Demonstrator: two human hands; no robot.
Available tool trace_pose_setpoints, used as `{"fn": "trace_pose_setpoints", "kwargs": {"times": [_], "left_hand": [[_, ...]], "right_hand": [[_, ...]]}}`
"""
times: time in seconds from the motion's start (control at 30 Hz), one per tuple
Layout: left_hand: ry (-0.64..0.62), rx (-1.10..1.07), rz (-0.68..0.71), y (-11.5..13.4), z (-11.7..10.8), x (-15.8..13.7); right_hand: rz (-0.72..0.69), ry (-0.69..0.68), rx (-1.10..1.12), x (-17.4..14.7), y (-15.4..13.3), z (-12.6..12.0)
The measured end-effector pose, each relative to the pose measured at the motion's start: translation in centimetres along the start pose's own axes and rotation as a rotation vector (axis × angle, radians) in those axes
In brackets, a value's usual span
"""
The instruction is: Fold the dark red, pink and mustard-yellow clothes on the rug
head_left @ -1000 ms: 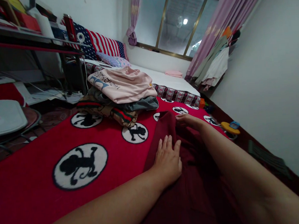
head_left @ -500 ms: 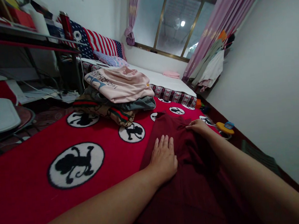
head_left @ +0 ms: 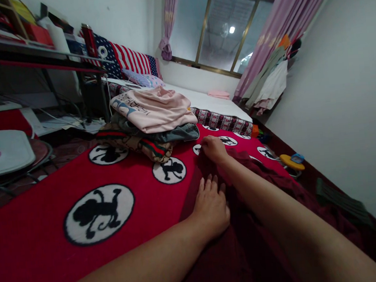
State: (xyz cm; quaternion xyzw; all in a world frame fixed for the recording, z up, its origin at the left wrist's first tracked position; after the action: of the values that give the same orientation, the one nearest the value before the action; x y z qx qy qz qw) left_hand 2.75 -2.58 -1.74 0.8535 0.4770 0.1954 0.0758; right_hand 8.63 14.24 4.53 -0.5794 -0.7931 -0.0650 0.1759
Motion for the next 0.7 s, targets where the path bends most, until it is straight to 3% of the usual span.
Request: {"fn": "trace_pose_setpoints", "kwargs": {"times": [0.1, 0.3, 0.4, 0.57, 0.7], "left_hand": [[-0.008, -0.020, 0.002, 0.0, 0.0, 0.0], [-0.001, -0.059, -0.005, 0.0, -0.1, 0.0], [-0.004, -0.065, 0.004, 0.0, -0.2, -0.1], [-0.020, -0.068, 0.009, 0.0, -0.3, -0.1], [-0.042, -0.039, 0.023, -0.1, -0.1, 0.2]], "right_hand": [[0.087, -0.163, -0.132, 0.7, -1.0, 0.9], [0.280, -0.100, -0.164, 2.2, 0.5, 1.0], [0.366, -0.094, -0.018, 3.4, 2.1, 1.4], [0.396, 0.032, 0.443, 4.3, 3.7, 3.5], [0.369, -0.028, 0.613, 3.7, 3.8, 5.0]]}}
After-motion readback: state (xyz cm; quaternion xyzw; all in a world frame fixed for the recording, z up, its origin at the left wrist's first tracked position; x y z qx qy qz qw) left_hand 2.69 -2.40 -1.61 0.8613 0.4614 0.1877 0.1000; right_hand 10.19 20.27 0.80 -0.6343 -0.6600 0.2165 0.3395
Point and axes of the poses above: each hand's wrist, its own x-axis towards the middle knuckle, its own z-axis out of the palm, y = z × x, the point moved 3 cm from there along x, towards the middle knuckle, and after that the axes turned 4 degrees about x, right-handed, at the moved point
